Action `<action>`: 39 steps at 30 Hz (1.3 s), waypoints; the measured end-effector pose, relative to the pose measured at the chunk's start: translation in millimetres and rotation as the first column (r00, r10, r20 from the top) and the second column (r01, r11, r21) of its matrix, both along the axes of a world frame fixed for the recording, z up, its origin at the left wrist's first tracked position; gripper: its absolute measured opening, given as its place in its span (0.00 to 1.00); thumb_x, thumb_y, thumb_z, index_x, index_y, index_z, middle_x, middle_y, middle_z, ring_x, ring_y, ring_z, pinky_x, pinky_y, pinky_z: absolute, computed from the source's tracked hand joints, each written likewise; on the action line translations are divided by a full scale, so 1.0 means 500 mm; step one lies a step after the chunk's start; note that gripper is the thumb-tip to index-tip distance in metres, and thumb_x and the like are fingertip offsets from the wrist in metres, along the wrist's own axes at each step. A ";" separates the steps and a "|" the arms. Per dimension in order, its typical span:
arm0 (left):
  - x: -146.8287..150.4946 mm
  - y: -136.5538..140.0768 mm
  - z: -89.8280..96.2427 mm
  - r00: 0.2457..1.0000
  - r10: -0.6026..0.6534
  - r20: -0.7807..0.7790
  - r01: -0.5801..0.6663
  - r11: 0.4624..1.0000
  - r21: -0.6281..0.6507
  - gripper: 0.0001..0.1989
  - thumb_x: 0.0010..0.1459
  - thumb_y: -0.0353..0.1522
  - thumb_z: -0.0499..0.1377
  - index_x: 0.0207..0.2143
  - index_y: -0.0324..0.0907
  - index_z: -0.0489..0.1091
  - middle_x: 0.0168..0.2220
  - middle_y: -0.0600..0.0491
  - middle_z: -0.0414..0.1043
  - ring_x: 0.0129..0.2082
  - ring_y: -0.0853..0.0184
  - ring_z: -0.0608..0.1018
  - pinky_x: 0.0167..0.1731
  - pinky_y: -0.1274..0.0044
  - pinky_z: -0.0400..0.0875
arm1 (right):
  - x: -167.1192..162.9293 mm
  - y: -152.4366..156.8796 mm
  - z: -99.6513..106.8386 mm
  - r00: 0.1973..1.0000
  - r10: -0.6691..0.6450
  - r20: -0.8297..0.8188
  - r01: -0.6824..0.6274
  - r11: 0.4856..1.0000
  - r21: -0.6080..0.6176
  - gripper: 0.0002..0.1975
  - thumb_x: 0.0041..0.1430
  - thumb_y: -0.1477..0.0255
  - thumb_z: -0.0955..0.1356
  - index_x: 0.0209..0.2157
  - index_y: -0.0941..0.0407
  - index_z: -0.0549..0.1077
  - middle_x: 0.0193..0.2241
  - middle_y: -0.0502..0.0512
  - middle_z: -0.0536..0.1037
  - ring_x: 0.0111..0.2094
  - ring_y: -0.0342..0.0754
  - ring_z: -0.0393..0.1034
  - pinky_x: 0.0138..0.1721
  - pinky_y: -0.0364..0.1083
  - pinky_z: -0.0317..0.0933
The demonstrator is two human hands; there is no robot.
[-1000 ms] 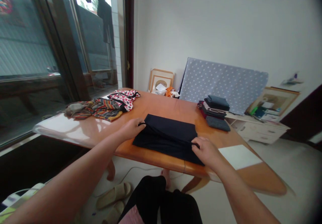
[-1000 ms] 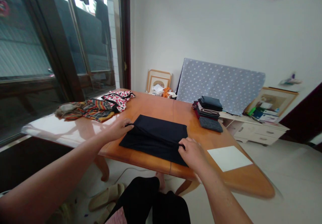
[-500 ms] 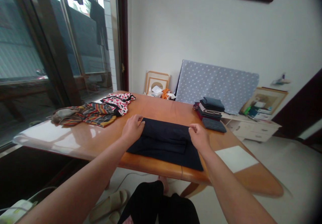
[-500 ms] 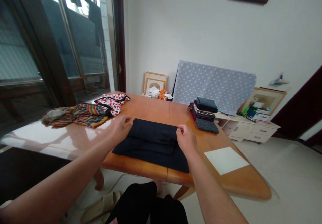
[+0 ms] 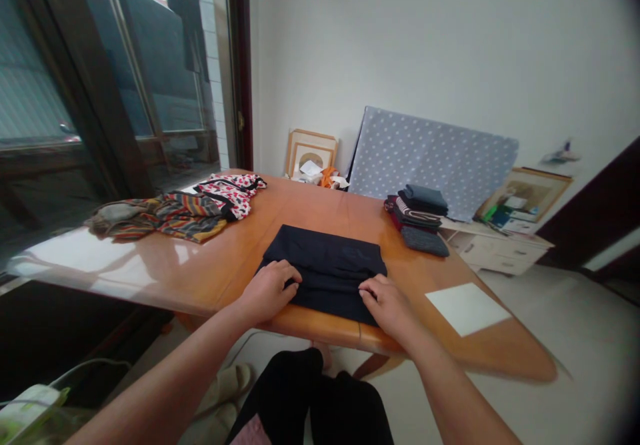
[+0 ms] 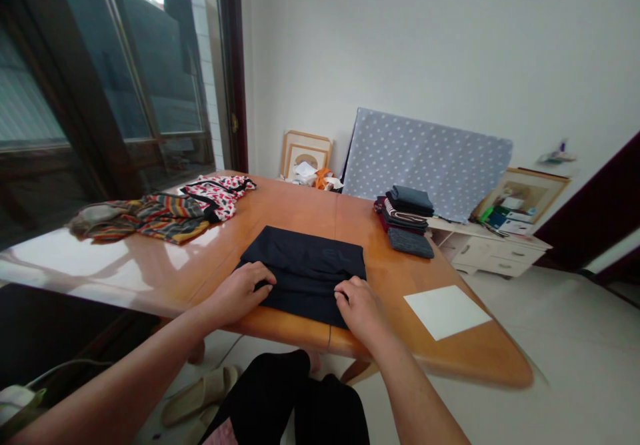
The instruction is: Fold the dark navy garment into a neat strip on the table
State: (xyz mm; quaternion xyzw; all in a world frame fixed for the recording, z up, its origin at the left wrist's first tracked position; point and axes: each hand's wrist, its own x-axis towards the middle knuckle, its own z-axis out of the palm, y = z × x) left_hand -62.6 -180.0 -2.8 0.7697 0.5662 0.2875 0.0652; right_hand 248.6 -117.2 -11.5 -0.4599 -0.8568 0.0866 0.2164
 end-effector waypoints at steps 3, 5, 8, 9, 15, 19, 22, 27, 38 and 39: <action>-0.006 0.003 -0.007 1.000 0.004 0.016 -0.004 1.000 0.006 0.09 0.58 0.28 0.55 0.35 0.45 0.75 0.38 0.50 0.74 0.40 0.62 0.75 0.44 0.69 0.68 | 0.000 -0.001 0.003 1.000 0.000 -0.007 0.000 1.000 0.024 0.12 0.65 0.69 0.62 0.40 0.51 0.77 0.37 0.54 0.74 0.41 0.50 0.68 0.42 0.47 0.61; -0.009 0.003 -0.010 1.000 0.009 0.024 -0.009 1.000 0.009 0.09 0.57 0.28 0.55 0.34 0.45 0.75 0.37 0.51 0.74 0.39 0.62 0.75 0.44 0.70 0.68 | 0.006 -0.004 0.002 1.000 0.009 -0.010 -0.009 1.000 0.029 0.12 0.65 0.68 0.62 0.40 0.50 0.77 0.37 0.54 0.74 0.40 0.50 0.68 0.42 0.47 0.61; -0.009 0.000 -0.012 1.000 0.020 0.020 -0.020 1.000 0.013 0.08 0.56 0.28 0.55 0.33 0.45 0.74 0.37 0.51 0.74 0.39 0.62 0.74 0.43 0.70 0.67 | 0.017 -0.012 -0.002 1.000 0.023 0.008 -0.023 1.000 0.019 0.11 0.65 0.68 0.62 0.40 0.49 0.77 0.37 0.54 0.73 0.40 0.50 0.68 0.43 0.48 0.62; -0.007 -0.002 -0.012 1.000 0.024 0.014 -0.024 1.000 0.013 0.08 0.56 0.28 0.56 0.33 0.45 0.74 0.37 0.51 0.74 0.38 0.62 0.74 0.43 0.70 0.67 | 0.020 -0.015 -0.002 1.000 0.023 0.015 -0.023 1.000 0.016 0.11 0.64 0.68 0.63 0.39 0.49 0.77 0.37 0.54 0.73 0.40 0.51 0.68 0.43 0.48 0.62; 0.005 -0.017 -0.004 0.999 0.021 -0.036 -0.019 0.999 0.037 0.12 0.61 0.35 0.56 0.45 0.49 0.76 0.42 0.50 0.73 0.42 0.60 0.73 0.46 0.67 0.66 | 0.003 -0.045 0.022 1.000 0.005 -0.023 -0.003 0.995 0.096 0.12 0.64 0.63 0.63 0.43 0.49 0.78 0.41 0.56 0.74 0.44 0.54 0.67 0.47 0.51 0.62; 0.008 -0.023 0.000 0.997 0.001 -0.077 0.002 0.999 0.035 0.15 0.65 0.40 0.52 0.46 0.52 0.78 0.43 0.49 0.72 0.42 0.60 0.73 0.46 0.67 0.66 | -0.017 -0.061 0.026 0.994 0.099 0.045 -0.103 0.990 0.101 0.15 0.65 0.64 0.63 0.49 0.47 0.76 0.45 0.57 0.75 0.46 0.55 0.66 0.49 0.53 0.61; 0.007 -0.024 -0.001 0.997 -0.001 -0.081 0.005 0.999 0.047 0.16 0.66 0.41 0.52 0.45 0.53 0.78 0.42 0.49 0.72 0.42 0.60 0.73 0.44 0.68 0.66 | -0.021 -0.059 0.019 0.993 0.074 0.089 -0.080 0.994 0.072 0.14 0.66 0.65 0.62 0.44 0.48 0.78 0.41 0.56 0.77 0.44 0.54 0.67 0.47 0.53 0.61; 0.008 -0.023 -0.005 0.995 0.006 -0.101 0.001 0.998 0.064 0.15 0.66 0.41 0.52 0.45 0.53 0.79 0.42 0.50 0.73 0.41 0.61 0.73 0.43 0.69 0.66 | -0.036 -0.036 0.013 0.999 -0.002 0.047 -0.006 0.986 0.168 0.15 0.66 0.66 0.61 0.46 0.50 0.77 0.44 0.56 0.78 0.46 0.54 0.68 0.49 0.53 0.61; 0.008 -0.027 -0.004 0.994 0.020 -0.109 -0.011 0.996 0.085 0.13 0.65 0.38 0.54 0.45 0.52 0.78 0.41 0.51 0.74 0.42 0.62 0.73 0.44 0.70 0.66 | -0.041 -0.027 -0.020 0.995 0.043 0.093 -0.062 0.976 0.210 0.18 0.66 0.64 0.61 0.53 0.51 0.74 0.53 0.56 0.76 0.55 0.56 0.67 0.56 0.57 0.58; 0.008 -0.028 -0.003 0.994 0.025 -0.105 -0.016 0.997 0.082 0.13 0.65 0.39 0.54 0.44 0.52 0.78 0.42 0.51 0.74 0.42 0.62 0.73 0.44 0.70 0.66 | -0.036 -0.024 -0.022 0.997 0.035 0.067 -0.049 0.975 0.217 0.18 0.66 0.64 0.61 0.52 0.51 0.75 0.52 0.56 0.76 0.54 0.56 0.67 0.56 0.57 0.58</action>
